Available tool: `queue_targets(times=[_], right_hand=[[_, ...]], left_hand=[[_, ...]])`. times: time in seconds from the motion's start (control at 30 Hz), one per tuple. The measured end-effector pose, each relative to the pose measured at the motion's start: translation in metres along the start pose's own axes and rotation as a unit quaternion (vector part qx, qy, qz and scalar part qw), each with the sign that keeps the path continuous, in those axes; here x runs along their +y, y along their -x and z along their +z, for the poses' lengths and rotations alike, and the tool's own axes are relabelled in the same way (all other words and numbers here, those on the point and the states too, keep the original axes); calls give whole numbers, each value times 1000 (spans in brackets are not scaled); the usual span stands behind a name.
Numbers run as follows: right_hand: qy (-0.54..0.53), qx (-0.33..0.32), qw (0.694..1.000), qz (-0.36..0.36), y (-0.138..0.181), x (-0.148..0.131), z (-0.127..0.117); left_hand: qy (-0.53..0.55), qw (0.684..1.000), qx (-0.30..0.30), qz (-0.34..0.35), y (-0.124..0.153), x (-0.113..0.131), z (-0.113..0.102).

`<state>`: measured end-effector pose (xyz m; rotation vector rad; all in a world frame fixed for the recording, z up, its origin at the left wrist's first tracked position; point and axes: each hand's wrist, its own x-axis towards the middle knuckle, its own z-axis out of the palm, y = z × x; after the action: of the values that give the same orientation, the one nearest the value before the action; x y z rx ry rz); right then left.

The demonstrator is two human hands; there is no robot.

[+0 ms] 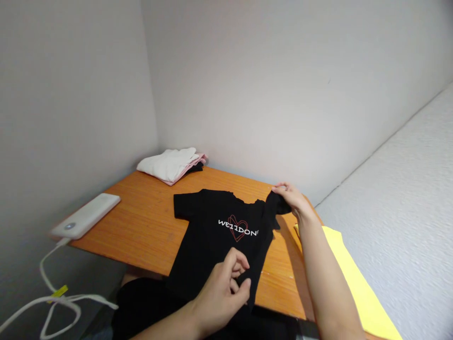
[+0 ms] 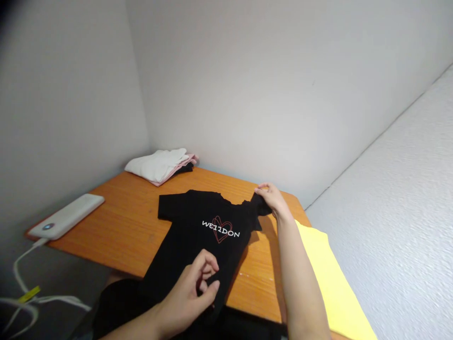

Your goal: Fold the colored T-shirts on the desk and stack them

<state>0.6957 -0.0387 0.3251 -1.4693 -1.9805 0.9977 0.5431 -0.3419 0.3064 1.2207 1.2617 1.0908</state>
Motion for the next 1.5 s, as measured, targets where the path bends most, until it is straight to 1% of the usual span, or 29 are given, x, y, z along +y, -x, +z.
queue_targets(times=[0.03, 0.1, 0.17, 0.23, 0.3, 0.33, 0.4, 0.47, 0.53, 0.63, 0.7, 0.77, 0.83, 0.9, 0.97, 1.07, 1.13, 1.2, 1.27, 1.33, 1.4, 1.5], right_hand=[[-21, -13, 1000, -11, -7, -18, 13], [-46, -42, 998, -31, -21, -54, 48], [-50, -72, 995, -44, -34, -87, 91], [-39, -100, 993, -50, -40, -112, 136], [-20, -131, 990, -53, -40, -126, 176], [-10, -148, 988, -52, -38, -130, 192], [10, -178, 983, -48, -32, -131, 214], [21, -197, 979, -45, -29, -129, 222], [23, -208, 977, -39, -29, -128, 221], [4, -229, 973, -30, -31, -135, 214], [-32, -248, 968, -39, -30, -143, 211], [-71, -271, 958, -65, -25, -148, 211], [-93, -286, 949, -95, -16, -148, 210], [-89, -278, 948, -123, -4, -140, 209], [-64, -245, 956, -148, 9, -128, 206], [-15, -188, 964, -185, 34, -106, 204], [26, -158, 965, -206, 54, -93, 208], [92, -131, 962, -219, 73, -82, 219], [158, -120, 955, -220, 90, -74, 232], [192, -131, 950, -211, 103, -68, 245], [209, -135, 946, -206, 111, -66, 254], [226, -110, 946, -205, 116, -65, 257]], left_hand=[[-12, 1000, 28, 9, 7, 2, -10], [-60, 993, 103, 16, 22, 2, -31], [-117, 976, 181, -5, 38, -6, -52], [-191, 951, 238, -49, 54, -18, -71], [-279, 918, 263, -103, 69, -32, -87], [-321, 899, 268, -126, 75, -39, -93], [-379, 871, 275, -151, 85, -51, -101], [-397, 861, 282, -147, 91, -60, -104], [-391, 865, 284, -136, 93, -65, -105], [-373, 884, 251, -129, 89, -64, -104], [-377, 889, 223, -134, 86, -60, -104], [-401, 877, 217, -148, 82, -55, -107], [-432, 858, 231, -153, 78, -48, -113], [-455, 841, 256, -144, 69, -40, -122], [-475, 824, 283, -125, 54, -33, -133], [-519, 785, 320, -110, 14, -26, -155], [-548, 756, 334, -127, -20, -25, -174], [-562, 736, 344, -157, -53, -27, -194], [-564, 728, 344, -180, -82, -32, -211], [-566, 725, 335, -202, -101, -40, -224], [-570, 725, 322, -216, -111, -48, -233], [-574, 734, 294, -211, -113, -58, -240]])
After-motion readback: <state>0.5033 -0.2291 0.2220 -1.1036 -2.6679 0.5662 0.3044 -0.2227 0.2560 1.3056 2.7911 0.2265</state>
